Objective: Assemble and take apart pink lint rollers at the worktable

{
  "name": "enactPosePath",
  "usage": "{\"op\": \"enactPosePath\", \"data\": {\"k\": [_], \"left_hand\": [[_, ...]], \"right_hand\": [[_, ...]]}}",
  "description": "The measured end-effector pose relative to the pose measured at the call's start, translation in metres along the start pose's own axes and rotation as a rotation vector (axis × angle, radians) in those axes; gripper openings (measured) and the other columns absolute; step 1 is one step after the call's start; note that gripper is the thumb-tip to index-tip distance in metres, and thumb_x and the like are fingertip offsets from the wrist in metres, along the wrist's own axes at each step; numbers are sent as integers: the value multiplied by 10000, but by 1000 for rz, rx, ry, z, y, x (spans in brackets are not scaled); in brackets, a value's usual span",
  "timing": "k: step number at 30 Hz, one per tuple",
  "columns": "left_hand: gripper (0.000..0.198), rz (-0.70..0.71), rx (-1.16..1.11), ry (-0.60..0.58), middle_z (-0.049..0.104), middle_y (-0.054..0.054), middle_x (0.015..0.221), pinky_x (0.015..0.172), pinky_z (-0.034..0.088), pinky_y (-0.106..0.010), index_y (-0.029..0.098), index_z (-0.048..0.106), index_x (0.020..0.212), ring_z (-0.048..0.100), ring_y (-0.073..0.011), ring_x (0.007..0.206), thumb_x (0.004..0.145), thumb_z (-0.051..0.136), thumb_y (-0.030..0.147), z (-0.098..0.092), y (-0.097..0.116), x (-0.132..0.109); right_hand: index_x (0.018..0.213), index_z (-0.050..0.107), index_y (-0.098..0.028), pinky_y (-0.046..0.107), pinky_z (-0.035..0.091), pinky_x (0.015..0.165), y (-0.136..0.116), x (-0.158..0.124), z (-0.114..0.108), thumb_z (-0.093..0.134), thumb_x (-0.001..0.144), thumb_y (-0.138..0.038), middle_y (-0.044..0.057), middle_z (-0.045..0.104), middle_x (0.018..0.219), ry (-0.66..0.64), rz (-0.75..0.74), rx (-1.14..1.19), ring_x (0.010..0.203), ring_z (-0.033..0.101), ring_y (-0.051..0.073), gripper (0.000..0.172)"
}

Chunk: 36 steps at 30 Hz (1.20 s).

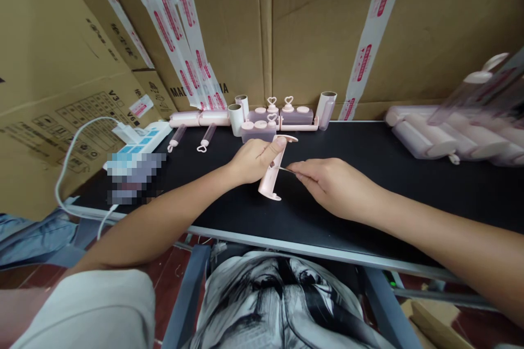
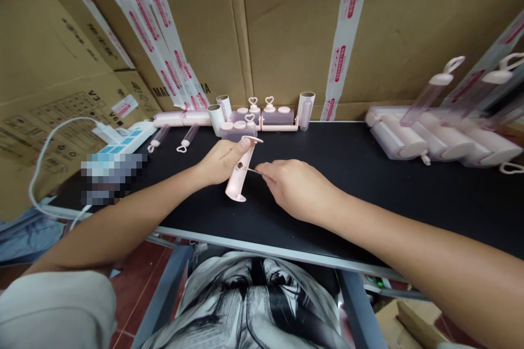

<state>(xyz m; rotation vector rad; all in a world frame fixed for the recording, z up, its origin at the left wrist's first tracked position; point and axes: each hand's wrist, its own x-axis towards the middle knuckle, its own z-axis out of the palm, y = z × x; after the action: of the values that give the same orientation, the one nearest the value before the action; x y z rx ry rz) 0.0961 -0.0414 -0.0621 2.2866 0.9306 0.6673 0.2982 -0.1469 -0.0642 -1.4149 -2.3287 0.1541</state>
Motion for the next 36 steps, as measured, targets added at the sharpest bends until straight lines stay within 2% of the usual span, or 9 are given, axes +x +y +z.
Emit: {"op": "enactPosePath", "data": {"k": [13,20,27,36], "left_hand": [[815,83,297,-11,576,-35,547,551,258,-285,172,566,565,517,-132,521,1038,188,718,4,3,-2],[768,107,112,18,593,-38,571,582,350,-266,173,578,571,554,-133,575,1044,254,684,3,1,-1],[771,51,-2,49,526,-24,536,512,313,-263,182,483,526,503,-123,539,1001,286,756,2,2,-4],[735,68,-143,42,484,0,528,514,324,-251,175,488,530,465,-109,536,944,435,781,3,2,-4]], "right_hand": [[1123,760,-197,277,511,754,3,-1,5,495,1013,-163,91,773,943,-42,4,-112,843,730,208,289],[1261,726,-189,290,514,748,9,0,12,465,1029,-175,87,760,962,44,-43,-36,823,720,205,349],[1256,732,-174,291,510,730,11,1,14,437,1051,-200,88,745,908,102,-106,-2,790,702,201,360],[1320,721,-181,312,517,736,8,-1,11,439,1042,-189,93,753,935,77,-85,3,808,719,221,396]]}}
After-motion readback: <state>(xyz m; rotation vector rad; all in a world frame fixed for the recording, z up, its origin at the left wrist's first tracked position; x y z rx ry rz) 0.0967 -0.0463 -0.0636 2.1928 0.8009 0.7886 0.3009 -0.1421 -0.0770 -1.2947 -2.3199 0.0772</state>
